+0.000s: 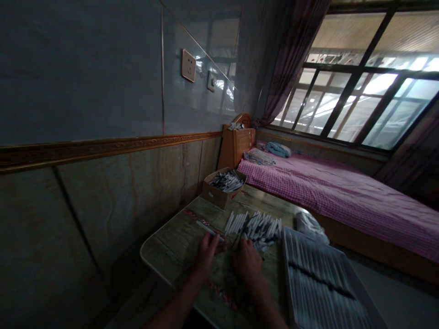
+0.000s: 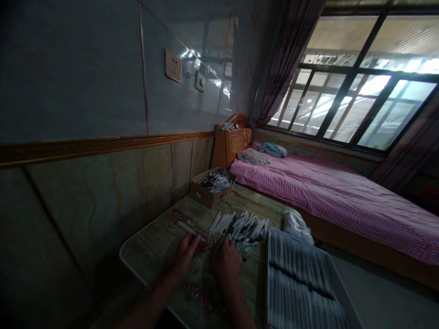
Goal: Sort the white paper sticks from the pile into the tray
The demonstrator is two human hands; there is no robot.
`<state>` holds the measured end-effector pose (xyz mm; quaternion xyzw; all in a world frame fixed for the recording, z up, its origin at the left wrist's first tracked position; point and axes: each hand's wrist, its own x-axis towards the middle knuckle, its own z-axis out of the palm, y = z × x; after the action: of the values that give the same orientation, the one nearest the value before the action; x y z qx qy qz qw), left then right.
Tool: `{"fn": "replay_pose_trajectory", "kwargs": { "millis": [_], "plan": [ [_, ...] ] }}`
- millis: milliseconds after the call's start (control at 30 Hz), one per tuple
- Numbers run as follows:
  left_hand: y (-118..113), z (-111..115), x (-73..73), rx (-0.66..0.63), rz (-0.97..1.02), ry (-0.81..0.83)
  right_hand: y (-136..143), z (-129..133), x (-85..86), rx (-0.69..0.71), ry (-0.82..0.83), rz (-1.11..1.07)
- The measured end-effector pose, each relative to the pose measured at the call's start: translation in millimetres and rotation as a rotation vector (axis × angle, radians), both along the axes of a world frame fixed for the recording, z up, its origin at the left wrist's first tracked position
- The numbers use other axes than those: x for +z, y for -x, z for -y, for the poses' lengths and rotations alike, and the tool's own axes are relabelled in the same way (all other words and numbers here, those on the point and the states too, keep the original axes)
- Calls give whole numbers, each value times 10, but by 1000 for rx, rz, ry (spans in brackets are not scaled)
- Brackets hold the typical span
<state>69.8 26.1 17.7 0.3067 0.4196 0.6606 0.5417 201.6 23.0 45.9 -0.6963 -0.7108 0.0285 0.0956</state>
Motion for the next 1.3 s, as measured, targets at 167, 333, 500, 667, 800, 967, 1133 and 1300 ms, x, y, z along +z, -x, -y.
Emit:
{"fn": "replay_pose_trajectory", "kwargs": {
  "millis": [167, 333, 500, 667, 800, 967, 1133, 1300],
  "plan": [
    [-7, -2, 0, -7, 2, 28, -48, -37, 80, -20, 85, 62],
    [-12, 3, 14, -48, -38, -5, -79, -60, 143, -5, 139, 80],
    [-16, -6, 24, -54, -43, -4, -81, -88, 162, -4, 175, 76],
    [-10, -18, -11, -43, -65, -2, -135, -121, 187, -18, 170, 51],
    [-12, -27, -26, -36, -51, 13, -252, -127, 203, -37, 167, 20],
    [-9, -37, -26, -40, 13, 5, -383, -122, 204, -31, 166, -16],
    [5, -32, 14, 6, 134, 39, -410, -33, 73, 90, 2, -287],
    [34, -49, 16, 50, 271, 52, -369, 198, -109, 197, -149, -657]
  ]
}}
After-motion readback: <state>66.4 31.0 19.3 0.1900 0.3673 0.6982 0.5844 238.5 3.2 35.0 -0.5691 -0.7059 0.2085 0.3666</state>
